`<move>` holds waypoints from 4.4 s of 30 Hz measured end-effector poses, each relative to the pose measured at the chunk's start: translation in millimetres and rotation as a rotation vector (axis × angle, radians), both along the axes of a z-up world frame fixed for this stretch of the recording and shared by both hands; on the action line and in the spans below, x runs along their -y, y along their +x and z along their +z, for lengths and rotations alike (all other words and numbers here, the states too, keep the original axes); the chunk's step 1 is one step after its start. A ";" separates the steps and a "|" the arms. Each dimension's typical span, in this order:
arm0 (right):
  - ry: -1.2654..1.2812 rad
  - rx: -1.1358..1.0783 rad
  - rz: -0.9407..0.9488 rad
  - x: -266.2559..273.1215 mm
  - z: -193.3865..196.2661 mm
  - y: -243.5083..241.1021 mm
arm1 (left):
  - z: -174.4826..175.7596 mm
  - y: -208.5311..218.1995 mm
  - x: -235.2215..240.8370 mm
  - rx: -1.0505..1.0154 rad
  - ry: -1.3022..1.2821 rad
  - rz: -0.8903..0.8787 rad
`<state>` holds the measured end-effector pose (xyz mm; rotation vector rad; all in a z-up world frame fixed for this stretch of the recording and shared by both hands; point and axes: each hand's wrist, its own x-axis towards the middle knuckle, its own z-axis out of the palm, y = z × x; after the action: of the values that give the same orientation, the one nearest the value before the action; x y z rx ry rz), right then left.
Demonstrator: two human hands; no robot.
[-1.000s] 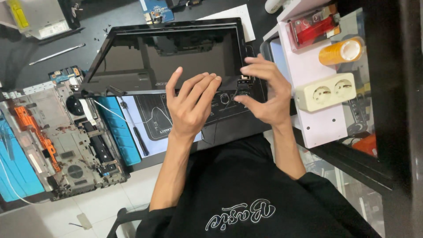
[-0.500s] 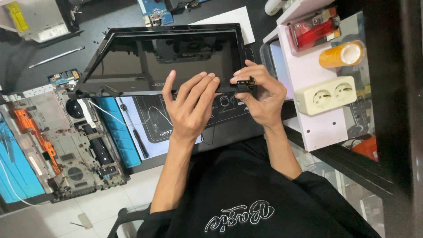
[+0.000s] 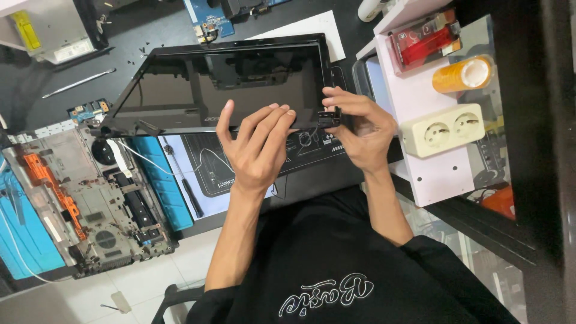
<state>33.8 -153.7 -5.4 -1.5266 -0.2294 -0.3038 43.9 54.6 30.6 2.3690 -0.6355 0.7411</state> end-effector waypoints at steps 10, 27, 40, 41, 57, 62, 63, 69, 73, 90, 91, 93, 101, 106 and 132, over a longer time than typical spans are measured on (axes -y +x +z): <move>0.043 0.053 -0.021 -1.3 -3.3 -1.2 | 0.9 2.5 4.2 0.005 0.005 0.002; 0.010 0.093 -0.100 -8.9 -4.8 -7.5 | 5.5 -0.1 17.2 0.012 -0.105 -0.153; -0.050 0.067 -0.132 -11.3 -6.6 -14.6 | 2.9 -0.6 -15.6 0.131 0.014 -0.060; -0.053 0.073 -0.139 -11.6 -8.0 -15.7 | 0.4 -1.2 -15.6 0.129 -0.007 -0.068; -0.048 0.060 -0.148 -9.1 -6.0 -12.9 | 1.5 3.2 -48.2 0.094 0.039 -0.026; -0.056 0.049 -0.149 -7.1 -6.3 -11.6 | 2.2 5.4 -46.8 0.089 0.027 -0.016; -0.045 0.048 -0.141 -6.8 -6.9 -11.5 | 2.5 5.7 -47.4 0.087 0.032 -0.013; 0.082 0.028 -0.039 -2.0 -2.2 -15.8 | -2.3 2.1 -49.4 0.105 0.038 -0.043; 0.332 -0.168 -0.067 -0.5 -11.1 -16.7 | -16.8 -7.6 -51.8 0.124 0.059 -0.058; 0.290 -1.003 0.303 3.3 -63.8 -21.0 | -74.8 -47.0 -56.0 -0.104 0.094 -0.090; 0.291 -1.004 0.300 6.2 -65.8 -22.5 | -76.5 -47.0 -55.9 -0.105 0.094 -0.093; 0.307 -1.048 0.302 13.5 -68.8 -26.4 | -79.9 -47.9 -54.0 -0.111 0.077 -0.087; 0.193 -1.057 0.319 9.1 -77.0 -29.9 | -91.7 -51.4 -52.3 -0.158 0.114 -0.080; 0.281 -1.045 0.315 0.8 -78.3 -32.4 | -89.8 -54.1 -52.0 -0.212 0.119 -0.088; 0.063 -0.924 0.032 -9.5 -104.7 -46.9 | -80.7 -49.1 -6.5 -0.385 0.055 -0.204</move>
<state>-13.1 -144.2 -110.1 -1.4530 0.4815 0.4269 -5.2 61.1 -50.1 2.3596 -0.7190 0.1721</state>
